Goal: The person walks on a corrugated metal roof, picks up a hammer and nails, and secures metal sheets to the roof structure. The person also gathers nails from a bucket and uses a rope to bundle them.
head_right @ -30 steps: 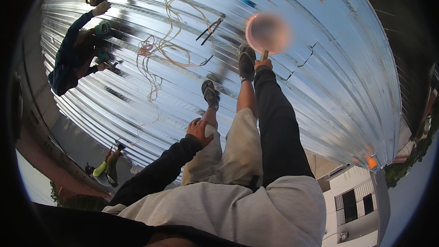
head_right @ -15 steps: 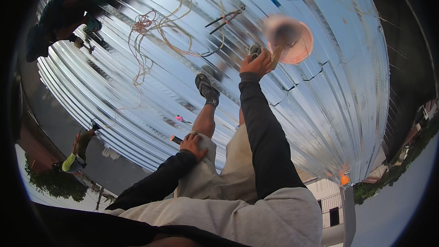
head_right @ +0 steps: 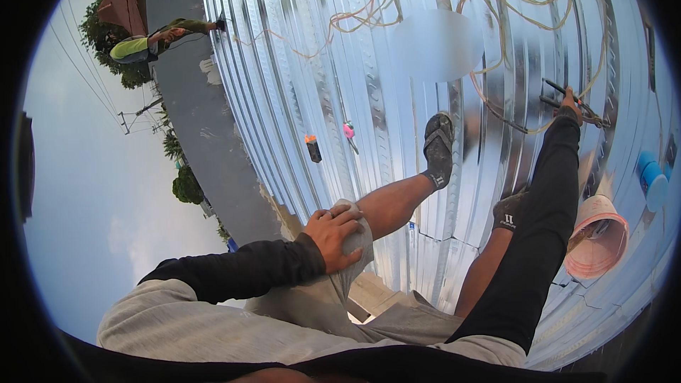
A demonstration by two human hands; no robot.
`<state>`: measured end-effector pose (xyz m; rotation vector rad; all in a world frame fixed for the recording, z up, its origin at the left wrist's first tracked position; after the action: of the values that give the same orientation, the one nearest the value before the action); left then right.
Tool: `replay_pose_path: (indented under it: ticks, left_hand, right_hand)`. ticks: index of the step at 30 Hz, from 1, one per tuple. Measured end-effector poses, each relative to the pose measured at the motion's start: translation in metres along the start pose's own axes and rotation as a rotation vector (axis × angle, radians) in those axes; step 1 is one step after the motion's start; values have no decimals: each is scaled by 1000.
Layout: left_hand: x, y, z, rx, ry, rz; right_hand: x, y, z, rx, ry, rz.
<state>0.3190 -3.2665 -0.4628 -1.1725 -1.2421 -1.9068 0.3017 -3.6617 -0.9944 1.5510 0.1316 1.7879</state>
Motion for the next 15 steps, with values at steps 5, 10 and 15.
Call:
replay_pose_path:
  ticks: [5,10,15]
  left_hand:
    - [4,-11,5,82,-10,-56]
    - [10,-20,3,136,-9,-44]
    - [15,-26,4,182,-19,-39]
  right_hand:
    - [-8,-8,-18,-103,-162,-41]
    - [25,43,-53,308,96,-179]
    - [98,98,-93,-349,240,-58]
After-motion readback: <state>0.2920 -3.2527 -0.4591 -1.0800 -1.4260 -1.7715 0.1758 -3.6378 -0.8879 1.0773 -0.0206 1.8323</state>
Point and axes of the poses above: each hand's wrist, its own x-axis away from the middle knuckle, its own y-axis out of the back of the hand, z = x × y, the point moved 2 cm from there along -x, towards the middle knuckle, and after that the axes turned 13 degrees about y, right-handed, at the moved point
